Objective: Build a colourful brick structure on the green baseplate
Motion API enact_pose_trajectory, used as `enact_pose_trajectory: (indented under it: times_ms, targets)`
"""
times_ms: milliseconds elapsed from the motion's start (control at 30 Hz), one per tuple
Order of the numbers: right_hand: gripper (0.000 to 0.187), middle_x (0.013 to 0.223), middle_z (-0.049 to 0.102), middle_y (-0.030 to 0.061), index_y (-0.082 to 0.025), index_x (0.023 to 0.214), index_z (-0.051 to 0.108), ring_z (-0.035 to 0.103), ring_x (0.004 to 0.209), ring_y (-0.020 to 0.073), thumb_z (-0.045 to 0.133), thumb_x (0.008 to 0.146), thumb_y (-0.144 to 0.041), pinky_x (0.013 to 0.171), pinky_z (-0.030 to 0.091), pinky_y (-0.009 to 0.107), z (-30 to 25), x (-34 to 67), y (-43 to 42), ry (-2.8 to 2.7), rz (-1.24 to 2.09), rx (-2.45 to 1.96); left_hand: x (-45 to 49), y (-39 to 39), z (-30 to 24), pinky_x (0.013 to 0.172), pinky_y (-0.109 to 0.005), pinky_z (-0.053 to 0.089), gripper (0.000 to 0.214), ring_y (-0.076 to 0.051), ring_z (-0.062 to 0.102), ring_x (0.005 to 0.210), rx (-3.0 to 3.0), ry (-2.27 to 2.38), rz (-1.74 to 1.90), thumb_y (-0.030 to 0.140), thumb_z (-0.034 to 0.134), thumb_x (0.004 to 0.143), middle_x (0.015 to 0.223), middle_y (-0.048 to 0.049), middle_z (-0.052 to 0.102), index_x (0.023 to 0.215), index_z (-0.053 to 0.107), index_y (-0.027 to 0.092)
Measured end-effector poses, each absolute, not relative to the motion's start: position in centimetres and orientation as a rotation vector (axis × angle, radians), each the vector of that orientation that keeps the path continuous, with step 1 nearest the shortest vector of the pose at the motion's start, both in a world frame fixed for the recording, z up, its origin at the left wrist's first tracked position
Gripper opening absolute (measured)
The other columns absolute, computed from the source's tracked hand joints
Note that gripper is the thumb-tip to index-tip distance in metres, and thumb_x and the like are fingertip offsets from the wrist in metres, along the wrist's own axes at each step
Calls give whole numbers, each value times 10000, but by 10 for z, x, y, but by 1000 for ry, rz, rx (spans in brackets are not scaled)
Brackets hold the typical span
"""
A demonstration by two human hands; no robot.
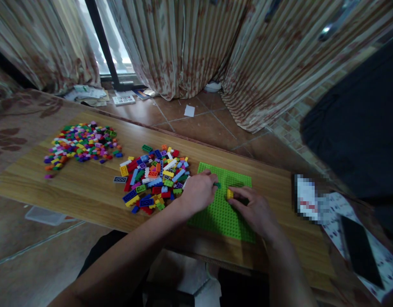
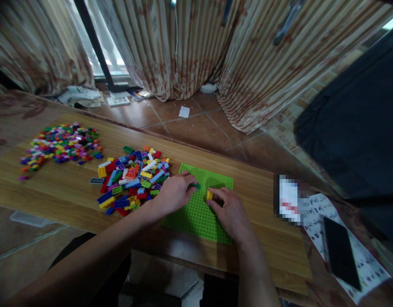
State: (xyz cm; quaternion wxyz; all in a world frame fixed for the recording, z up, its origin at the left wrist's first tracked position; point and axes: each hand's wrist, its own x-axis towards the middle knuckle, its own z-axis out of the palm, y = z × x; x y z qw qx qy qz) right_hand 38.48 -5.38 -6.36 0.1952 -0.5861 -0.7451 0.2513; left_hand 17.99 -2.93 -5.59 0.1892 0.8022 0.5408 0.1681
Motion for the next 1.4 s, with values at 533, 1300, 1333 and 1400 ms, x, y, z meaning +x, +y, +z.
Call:
enact_pose_trajectory:
  times_ms: [533,1300,1333,1400]
  targets:
    - [249,854,643,29,-241,1012,703,591,829,206,664,777,-310,803,452,380,-63,377,-45,-2059,690,-1656,181,-29,-56,762,-310,526,200,-201,654,871,2228,1523,442,227,501,879,1001,-67,654,1000,658,196]
    - [278,819,636,20,-241,1004,722,592,751,186,687,752,-354,703,457,341,-63,374,-38,-2023,777,-1668,180,-30,-56,760,-308,531,218,-191,655,839,2237,1576,408,244,451,909,1015,-80,637,1011,631,177]
    - [282,817,634,19,-242,1005,722,594,748,186,690,750,-358,698,456,338,-63,374,-38,-2014,783,-1669,181,-31,-56,762,-310,531,216,-192,655,844,2236,1581,404,246,453,908,1018,-80,637,1012,630,177]
    - [291,823,631,19,-246,1016,720,594,752,187,691,751,-363,703,454,340,-65,375,-39,-2002,772,-1679,181,-30,-55,756,-313,533,216,-195,656,842,2234,1590,401,250,456,908,1018,-79,638,1014,629,177]
